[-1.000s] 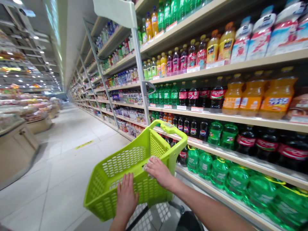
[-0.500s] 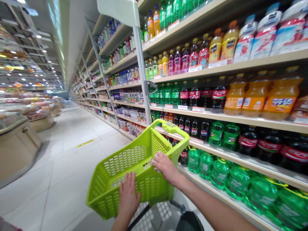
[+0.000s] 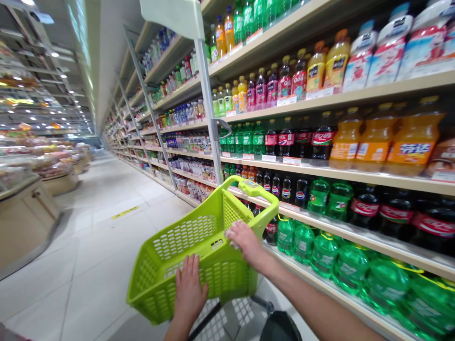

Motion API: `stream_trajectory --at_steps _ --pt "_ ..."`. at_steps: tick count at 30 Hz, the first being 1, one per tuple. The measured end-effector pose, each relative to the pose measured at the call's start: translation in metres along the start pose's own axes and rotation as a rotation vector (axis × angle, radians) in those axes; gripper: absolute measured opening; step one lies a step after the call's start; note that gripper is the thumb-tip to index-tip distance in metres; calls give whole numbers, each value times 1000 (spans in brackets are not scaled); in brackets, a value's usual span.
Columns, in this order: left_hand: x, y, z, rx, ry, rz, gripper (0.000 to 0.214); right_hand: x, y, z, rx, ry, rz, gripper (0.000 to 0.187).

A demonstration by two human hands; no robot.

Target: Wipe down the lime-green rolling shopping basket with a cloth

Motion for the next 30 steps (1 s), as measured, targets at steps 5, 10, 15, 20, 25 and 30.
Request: stream_trajectory --at_steps 5,10,15,20,25,30 --pt "0 2 3 -32 -8 22 60 6 -5 3 -1 64 70 27" --pt "-1 0 1 -37 5 -6 59 -3 65 -99 208 -348 -117 42" --pt "-1 -2 3 -4 6 0 58 -5 24 -35 39 -130 -36 33" --pt "-2 -6 9 19 -28 -3 59 -1 -12 16 -45 72 144 26" --pt "-1 -5 6 29 -21 -37 58 -11 53 -83 186 -298 29 40" --pt "-1 0 1 21 1 -5 58 -11 37 -56 125 -230 4 32"
Point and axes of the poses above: each hand's wrist, its own x-axis away from the middle knuckle, its own y-axis out of the back of the hand, z = x × y, the point moved 3 cm from there along -x, towards the middle knuckle, and after that the axes turned 6 degrees about x, right-handed, at the moved point
